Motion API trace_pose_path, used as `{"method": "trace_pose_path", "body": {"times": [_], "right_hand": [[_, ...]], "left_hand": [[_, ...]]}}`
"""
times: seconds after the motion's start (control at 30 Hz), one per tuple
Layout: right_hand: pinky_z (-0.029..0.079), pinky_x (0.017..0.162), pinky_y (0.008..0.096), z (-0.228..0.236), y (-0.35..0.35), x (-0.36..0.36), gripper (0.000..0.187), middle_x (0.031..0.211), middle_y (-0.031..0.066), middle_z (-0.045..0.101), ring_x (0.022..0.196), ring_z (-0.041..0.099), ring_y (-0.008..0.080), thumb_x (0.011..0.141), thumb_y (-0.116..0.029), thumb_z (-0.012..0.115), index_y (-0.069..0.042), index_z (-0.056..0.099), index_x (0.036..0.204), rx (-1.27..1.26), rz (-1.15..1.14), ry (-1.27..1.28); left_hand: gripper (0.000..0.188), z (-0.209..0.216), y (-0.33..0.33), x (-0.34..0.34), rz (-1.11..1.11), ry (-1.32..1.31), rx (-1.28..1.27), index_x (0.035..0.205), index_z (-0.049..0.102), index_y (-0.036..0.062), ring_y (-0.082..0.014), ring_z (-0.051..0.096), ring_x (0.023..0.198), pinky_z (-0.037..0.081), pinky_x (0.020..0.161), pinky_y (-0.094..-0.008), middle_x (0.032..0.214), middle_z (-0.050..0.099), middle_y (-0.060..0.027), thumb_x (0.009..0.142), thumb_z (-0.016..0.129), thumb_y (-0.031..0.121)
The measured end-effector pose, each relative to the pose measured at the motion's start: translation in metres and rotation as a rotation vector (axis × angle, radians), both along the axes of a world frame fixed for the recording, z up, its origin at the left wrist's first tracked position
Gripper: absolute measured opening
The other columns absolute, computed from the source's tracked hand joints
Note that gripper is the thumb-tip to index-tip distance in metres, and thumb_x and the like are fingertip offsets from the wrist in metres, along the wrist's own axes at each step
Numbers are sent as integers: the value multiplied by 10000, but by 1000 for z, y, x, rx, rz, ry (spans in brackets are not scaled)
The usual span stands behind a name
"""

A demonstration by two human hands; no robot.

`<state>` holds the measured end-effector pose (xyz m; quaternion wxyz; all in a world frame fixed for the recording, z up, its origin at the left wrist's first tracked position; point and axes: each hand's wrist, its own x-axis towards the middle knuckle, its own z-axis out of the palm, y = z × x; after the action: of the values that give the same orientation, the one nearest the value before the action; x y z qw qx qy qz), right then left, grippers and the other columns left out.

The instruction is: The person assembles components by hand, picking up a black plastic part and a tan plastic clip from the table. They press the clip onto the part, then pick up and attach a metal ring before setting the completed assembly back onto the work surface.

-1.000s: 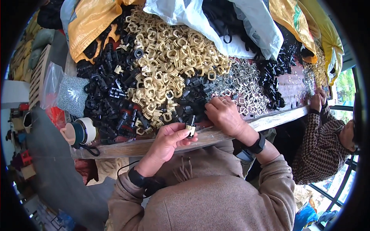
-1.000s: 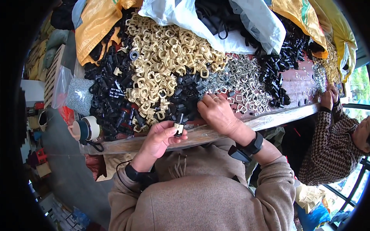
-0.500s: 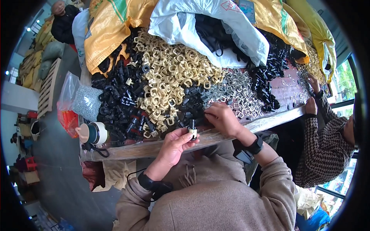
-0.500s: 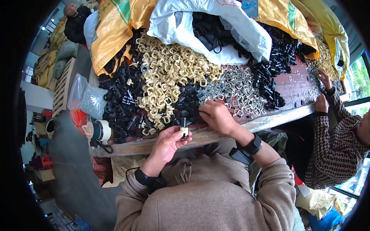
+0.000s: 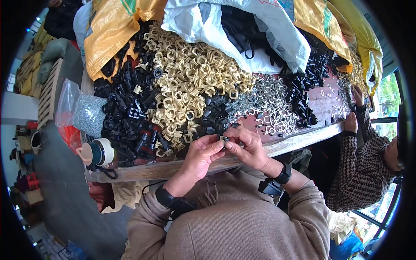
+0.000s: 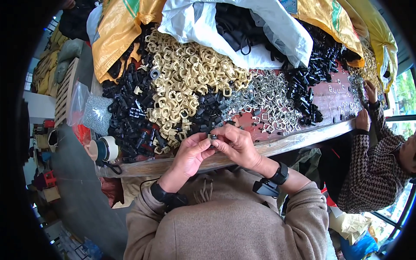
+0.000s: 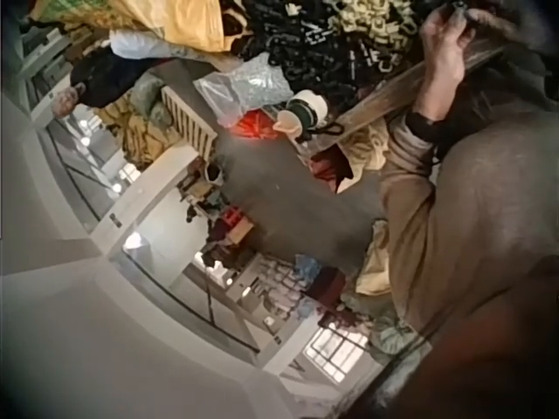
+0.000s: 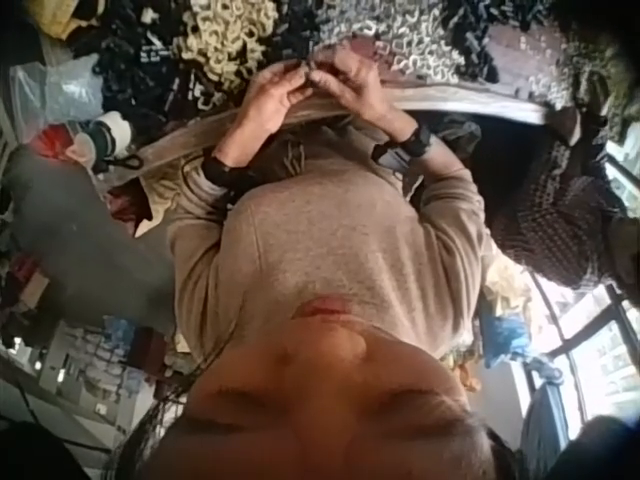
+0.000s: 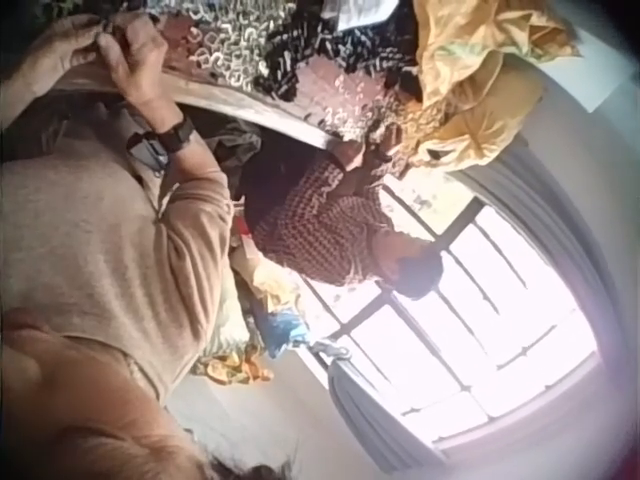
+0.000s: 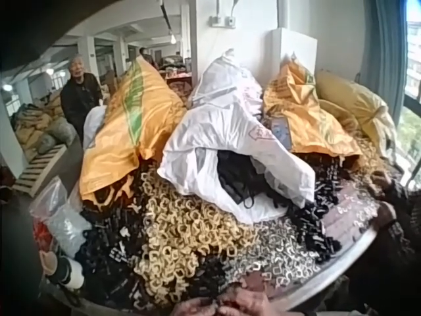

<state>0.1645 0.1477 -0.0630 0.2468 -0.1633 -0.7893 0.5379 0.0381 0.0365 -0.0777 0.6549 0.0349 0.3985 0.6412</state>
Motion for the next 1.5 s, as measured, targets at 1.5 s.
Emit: {"method": "trace_pose_path", "body": {"times": [1.5], "right_hand": [[321, 784, 508, -4, 199, -56, 608, 984, 85, 554, 973, 472, 314, 544, -380, 644, -159, 456, 1078, 572, -312, -710]], "left_hand": [[378, 10, -37, -18, -260, 288, 162, 1155, 361, 43, -164, 581, 729, 480, 648, -261, 878, 568, -107, 823, 521, 127]]}}
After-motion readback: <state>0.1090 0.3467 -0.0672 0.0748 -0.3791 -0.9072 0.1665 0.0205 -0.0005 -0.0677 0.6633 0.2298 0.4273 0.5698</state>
